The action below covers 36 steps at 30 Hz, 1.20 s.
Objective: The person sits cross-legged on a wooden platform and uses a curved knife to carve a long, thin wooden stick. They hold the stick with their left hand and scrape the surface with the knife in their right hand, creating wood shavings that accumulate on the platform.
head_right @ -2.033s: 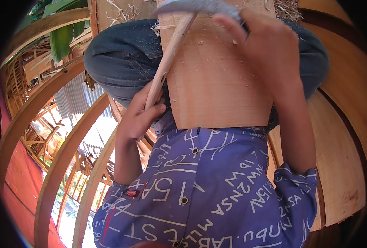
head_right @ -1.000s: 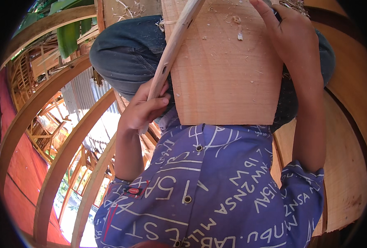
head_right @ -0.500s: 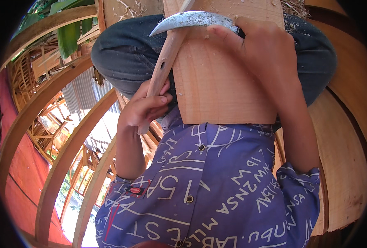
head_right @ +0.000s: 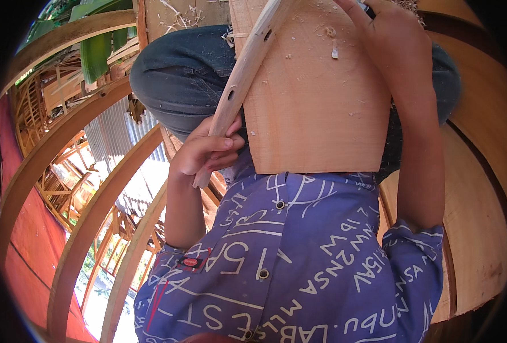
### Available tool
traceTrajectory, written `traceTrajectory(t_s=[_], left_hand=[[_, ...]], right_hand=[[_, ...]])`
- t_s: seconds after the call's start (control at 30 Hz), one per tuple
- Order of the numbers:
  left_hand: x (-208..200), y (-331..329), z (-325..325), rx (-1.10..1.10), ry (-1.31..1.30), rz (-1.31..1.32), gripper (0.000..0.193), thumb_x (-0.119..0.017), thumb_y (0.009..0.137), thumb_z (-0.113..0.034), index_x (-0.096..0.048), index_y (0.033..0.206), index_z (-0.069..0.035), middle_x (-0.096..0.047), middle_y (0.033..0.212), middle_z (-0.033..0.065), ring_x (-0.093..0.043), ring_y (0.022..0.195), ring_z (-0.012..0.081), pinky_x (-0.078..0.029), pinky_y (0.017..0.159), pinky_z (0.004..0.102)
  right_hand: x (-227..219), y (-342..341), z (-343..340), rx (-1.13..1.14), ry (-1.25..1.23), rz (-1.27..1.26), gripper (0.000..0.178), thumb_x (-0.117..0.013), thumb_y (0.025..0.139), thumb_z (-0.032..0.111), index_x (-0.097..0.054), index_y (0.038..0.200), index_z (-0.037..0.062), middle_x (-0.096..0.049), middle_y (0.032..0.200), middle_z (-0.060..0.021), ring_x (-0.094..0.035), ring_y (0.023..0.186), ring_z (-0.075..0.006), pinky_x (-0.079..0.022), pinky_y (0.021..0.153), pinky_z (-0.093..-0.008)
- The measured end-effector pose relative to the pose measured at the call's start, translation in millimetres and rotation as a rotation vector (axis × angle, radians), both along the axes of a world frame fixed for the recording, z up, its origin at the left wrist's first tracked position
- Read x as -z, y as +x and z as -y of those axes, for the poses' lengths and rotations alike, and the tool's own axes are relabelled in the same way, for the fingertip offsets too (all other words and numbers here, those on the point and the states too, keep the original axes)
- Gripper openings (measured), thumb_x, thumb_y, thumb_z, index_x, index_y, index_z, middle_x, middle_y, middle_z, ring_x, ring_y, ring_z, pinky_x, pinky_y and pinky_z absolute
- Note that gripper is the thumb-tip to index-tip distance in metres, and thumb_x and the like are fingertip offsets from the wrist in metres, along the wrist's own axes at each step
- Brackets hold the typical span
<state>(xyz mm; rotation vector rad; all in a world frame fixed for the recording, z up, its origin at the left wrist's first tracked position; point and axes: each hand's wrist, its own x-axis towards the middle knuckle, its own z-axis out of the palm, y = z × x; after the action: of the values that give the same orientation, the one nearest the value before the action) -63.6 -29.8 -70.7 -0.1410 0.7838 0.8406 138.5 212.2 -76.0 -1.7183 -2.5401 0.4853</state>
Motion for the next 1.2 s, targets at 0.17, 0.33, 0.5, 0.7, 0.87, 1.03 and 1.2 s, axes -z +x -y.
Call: traceTrajectory(t_s=[0.17,0.33,0.5,0.7,0.87,1.03,1.2], left_hand=[[8,-7,2,-0.032,0.022,0.123,0.023,-0.06,0.085,-0.012,-0.037,0.088,-0.01,-0.036,0.055,-0.0036,-0.032,0.038,0.0025,-0.023,0.036,0.0173],[6,-5,2,-0.031,-0.016,0.127,0.023,-0.06,0.084,-0.012,-0.037,0.088,-0.01,-0.035,0.055,-0.0033,-0.032,0.038,0.0022,-0.022,0.035,0.0169],[2,-4,0,-0.025,-0.009,0.1,0.023,-0.059,0.083,-0.011,-0.037,0.088,-0.01,-0.034,0.055,-0.0031,-0.03,0.039,0.002,-0.021,0.035,0.0168],[3,-4,-2,-0.052,-0.052,0.144,0.024,-0.058,0.08,-0.007,-0.036,0.089,-0.008,-0.033,0.054,-0.0024,-0.028,0.036,0.0015,-0.023,0.031,0.0165],[17,-4,10,-0.138,-0.027,0.374,0.021,-0.056,0.081,-0.005,-0.036,0.088,-0.008,-0.035,0.053,-0.0021,-0.032,0.037,0.0018,-0.024,0.031,0.0153],[18,-3,9,-0.148,-0.081,0.459,0.02,-0.054,0.081,-0.004,-0.036,0.087,-0.007,-0.035,0.053,-0.0021,-0.034,0.037,0.0018,-0.026,0.03,0.0148],[15,-2,9,-0.162,-0.101,0.485,0.02,-0.055,0.082,-0.004,-0.035,0.087,-0.007,-0.036,0.053,-0.0019,-0.034,0.037,0.0013,-0.026,0.03,0.0148]], right_hand=[[-14,-6,43,-0.205,-0.064,-0.039,0.061,-0.052,0.085,0.061,-0.07,0.079,0.0034,-0.063,0.063,-0.0161,-0.064,0.061,-0.0321,-0.051,0.057,-0.04],[-9,-12,45,-0.226,-0.087,-0.078,0.062,-0.054,0.082,0.063,-0.071,0.077,0.0035,-0.063,0.064,-0.0164,-0.065,0.06,-0.032,-0.051,0.054,-0.0418],[-9,-15,29,-0.223,-0.086,-0.036,0.06,-0.053,0.086,0.059,-0.07,0.083,0.0022,-0.063,0.065,-0.0183,-0.065,0.062,-0.0316,-0.051,0.058,-0.0394],[6,-9,-13,-0.084,-0.042,0.093,0.069,-0.048,0.085,0.066,-0.07,0.081,0.0008,-0.063,0.064,-0.019,-0.065,0.063,-0.0322,-0.052,0.059,-0.04],[-12,-15,3,-0.117,-0.06,-0.08,0.071,-0.048,0.085,0.066,-0.07,0.077,-0.0002,-0.063,0.063,-0.0197,-0.066,0.063,-0.0333,-0.052,0.059,-0.0402],[-18,-19,34,-0.257,-0.138,0.006,0.062,-0.053,0.085,0.06,-0.069,0.08,0.0002,-0.062,0.065,-0.0201,-0.064,0.063,-0.0333,-0.051,0.06,-0.039],[-5,-17,22,-0.252,-0.075,0.068,0.065,-0.052,0.085,0.061,-0.069,0.081,-0.0013,-0.063,0.066,-0.0203,-0.065,0.062,-0.0333,-0.052,0.06,-0.0402]])
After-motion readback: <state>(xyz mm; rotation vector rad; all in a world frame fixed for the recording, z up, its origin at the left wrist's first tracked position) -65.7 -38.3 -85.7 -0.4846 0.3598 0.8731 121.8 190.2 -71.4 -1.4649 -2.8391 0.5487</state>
